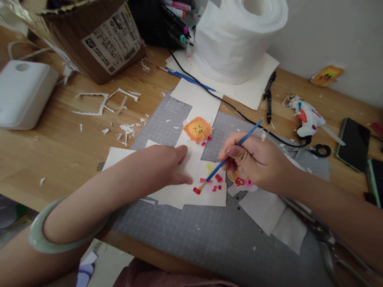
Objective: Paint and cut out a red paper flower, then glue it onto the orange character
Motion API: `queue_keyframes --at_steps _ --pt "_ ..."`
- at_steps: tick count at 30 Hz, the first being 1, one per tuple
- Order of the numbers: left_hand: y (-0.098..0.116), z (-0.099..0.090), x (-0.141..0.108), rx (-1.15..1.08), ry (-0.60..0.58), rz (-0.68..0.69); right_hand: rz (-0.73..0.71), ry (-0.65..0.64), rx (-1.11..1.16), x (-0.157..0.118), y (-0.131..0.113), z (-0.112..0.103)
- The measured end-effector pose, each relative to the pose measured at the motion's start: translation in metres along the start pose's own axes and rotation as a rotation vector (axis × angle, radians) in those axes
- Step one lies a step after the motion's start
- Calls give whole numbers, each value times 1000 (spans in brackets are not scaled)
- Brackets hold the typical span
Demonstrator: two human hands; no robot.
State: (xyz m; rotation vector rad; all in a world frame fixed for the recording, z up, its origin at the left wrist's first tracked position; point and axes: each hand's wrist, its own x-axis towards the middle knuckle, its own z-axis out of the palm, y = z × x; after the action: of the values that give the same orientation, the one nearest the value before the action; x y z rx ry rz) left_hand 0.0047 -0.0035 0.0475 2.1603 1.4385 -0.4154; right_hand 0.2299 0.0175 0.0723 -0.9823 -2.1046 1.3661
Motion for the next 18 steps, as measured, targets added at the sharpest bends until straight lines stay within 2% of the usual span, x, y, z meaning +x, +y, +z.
queue_keyframes --at_steps 12,18 --pt "2 -1 -1 0 -27 -24 24 18 -37 -2 0 -3" --pt "0 0 -1 10 -8 -6 111 87 78 -5 -4 -6"
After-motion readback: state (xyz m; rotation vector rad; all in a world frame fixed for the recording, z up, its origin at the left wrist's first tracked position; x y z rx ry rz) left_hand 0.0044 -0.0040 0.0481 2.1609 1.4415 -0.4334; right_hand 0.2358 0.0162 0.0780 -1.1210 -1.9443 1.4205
